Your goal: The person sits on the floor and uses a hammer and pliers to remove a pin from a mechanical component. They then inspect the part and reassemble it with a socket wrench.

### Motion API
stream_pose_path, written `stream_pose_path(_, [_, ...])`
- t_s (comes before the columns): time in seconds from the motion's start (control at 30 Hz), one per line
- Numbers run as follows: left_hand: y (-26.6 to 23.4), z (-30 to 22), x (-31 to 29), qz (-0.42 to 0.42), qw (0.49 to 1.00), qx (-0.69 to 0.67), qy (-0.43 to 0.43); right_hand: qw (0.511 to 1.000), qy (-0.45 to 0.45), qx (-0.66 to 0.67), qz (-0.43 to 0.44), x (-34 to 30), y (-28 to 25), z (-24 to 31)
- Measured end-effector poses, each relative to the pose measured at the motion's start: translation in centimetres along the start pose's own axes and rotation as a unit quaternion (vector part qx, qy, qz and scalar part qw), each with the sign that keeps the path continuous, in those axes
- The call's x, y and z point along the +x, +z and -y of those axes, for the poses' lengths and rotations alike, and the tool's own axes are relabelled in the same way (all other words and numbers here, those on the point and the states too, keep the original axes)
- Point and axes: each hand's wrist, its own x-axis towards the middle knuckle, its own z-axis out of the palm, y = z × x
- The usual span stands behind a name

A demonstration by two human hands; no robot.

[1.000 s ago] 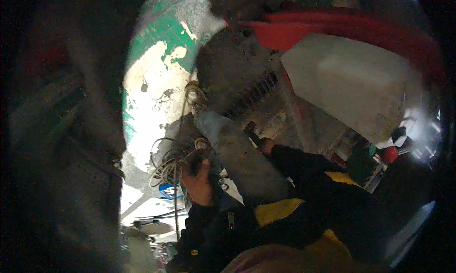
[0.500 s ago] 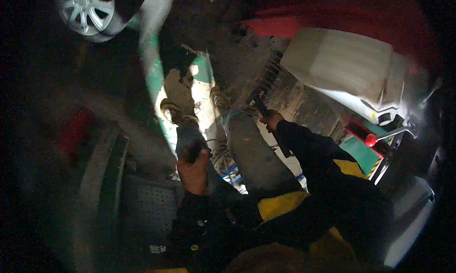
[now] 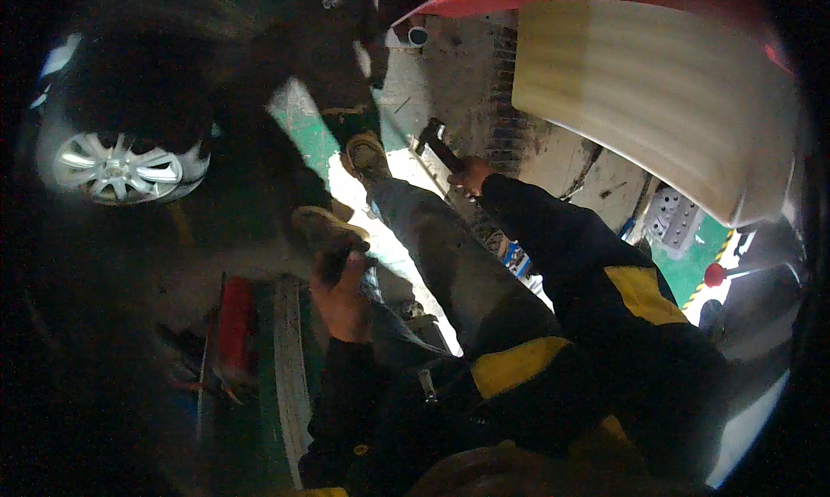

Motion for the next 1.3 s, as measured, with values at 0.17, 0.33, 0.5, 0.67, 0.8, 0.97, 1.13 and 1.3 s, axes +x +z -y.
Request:
stream_pose_path(0.17, [2.6, 0.2, 6.5, 0.148, 0.988, -0.024, -0.032, 0.983, 0.006, -0.175, -0.055, 0.3, 1.7, 3.1])
stream_pose_path(0.33, [4.7, -0.4, 13.2, 0.174, 0.981, -0.002, -0.082, 0.989, -0.026, -0.112, -0.088, 1.5, 3.1, 5.8])
stream_pose_path(0.5, [7.1, 0.0, 22.6, 0.262, 0.965, 0.007, -0.024, 0.992, -0.006, 0.097, -0.085, 8.1, 5.1, 3.7])
stream_pose_path(0.67, [6.1, 0.8, 26.1, 0.274, 0.958, 0.062, -0.048, 0.970, -0.031, 0.219, -0.104, 13.2, 8.3, -0.1])
stream_pose_path(0.8, [5.8, 0.9, 25.7, 0.290, 0.951, 0.090, -0.050, 0.968, 0.011, 0.235, -0.087, 13.3, 10.3, -3.7])
stream_pose_path(0.97, [6.9, -1.4, 20.7, 0.318, 0.932, 0.173, 0.011, 0.948, -0.031, -0.252, -0.192, 5.1, 14.2, -7.9])
stream_pose_path(1.13, [8.5, -8.0, 13.8, 0.368, 0.908, 0.197, -0.035, 0.975, 0.005, -0.054, -0.215, -7.1, 19.0, -8.3])
stream_pose_path(1.3, [10.8, -14.7, 7.9, 0.447, 0.844, 0.295, 0.030, 0.935, -0.081, 0.223, -0.265, -19.4, 21.3, -1.2])
